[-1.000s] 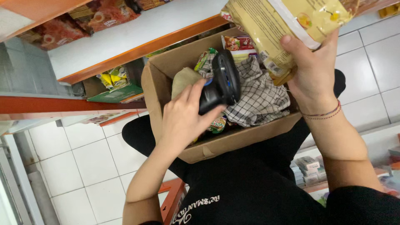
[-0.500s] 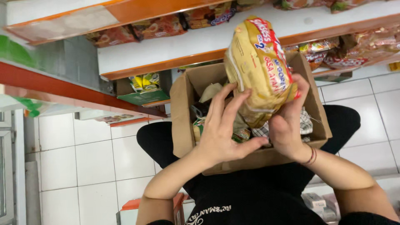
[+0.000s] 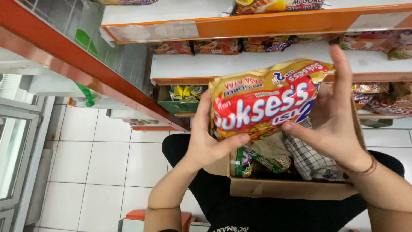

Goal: The person takes instant noodle packages from a shelf, wipes them with cloths, and scans them with a handheld barcode scanner before placing them into a cardboard box.

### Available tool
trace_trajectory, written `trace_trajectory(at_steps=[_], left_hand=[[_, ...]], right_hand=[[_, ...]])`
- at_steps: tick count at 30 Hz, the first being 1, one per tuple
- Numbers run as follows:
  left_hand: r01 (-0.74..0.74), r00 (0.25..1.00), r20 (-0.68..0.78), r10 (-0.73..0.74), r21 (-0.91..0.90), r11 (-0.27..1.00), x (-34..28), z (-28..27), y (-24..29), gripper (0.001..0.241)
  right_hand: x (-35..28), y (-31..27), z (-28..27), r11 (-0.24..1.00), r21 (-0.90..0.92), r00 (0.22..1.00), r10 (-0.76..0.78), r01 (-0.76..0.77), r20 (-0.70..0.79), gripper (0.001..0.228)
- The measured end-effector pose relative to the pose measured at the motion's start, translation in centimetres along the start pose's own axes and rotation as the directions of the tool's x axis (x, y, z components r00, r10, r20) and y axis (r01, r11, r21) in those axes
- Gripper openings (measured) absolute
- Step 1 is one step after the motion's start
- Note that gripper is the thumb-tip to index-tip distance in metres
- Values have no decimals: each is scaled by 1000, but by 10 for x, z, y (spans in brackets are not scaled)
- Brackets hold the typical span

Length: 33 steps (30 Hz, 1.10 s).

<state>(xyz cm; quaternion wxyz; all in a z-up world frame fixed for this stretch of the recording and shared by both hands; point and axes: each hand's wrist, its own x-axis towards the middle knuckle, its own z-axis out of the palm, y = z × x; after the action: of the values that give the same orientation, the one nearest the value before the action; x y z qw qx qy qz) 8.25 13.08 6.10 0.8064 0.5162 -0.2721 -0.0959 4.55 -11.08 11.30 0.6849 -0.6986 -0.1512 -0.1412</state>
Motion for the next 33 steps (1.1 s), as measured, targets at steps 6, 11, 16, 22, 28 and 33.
trace_trajectory(at_steps=[6,11,16,22,28,33], left_hand=[[-45,999,6,47,418,907,19,-25,41,85],[-61,985,-112,134,498,865,33,-26,51,100],[-133,956,-179,233,443,886,44,-22,40,85],[-144,913,-158,376,739,659,55,-18,32,91],[-234,740,-85,667,897,374,70,-26,32,71],[-308,661,-82,746,877,369,87,-54,36,70]], right_hand=[[27,3,12,978,167,991,130,-129,4,103],[36,24,11,996,85,999,7,-3,-41,87],[42,38,7,978,14,974,-206,208,-90,75],[54,47,0,917,-226,924,-361,327,-127,65],[92,56,17,865,-347,874,-445,363,-195,57],[125,44,38,738,-463,811,-581,490,-67,49]])
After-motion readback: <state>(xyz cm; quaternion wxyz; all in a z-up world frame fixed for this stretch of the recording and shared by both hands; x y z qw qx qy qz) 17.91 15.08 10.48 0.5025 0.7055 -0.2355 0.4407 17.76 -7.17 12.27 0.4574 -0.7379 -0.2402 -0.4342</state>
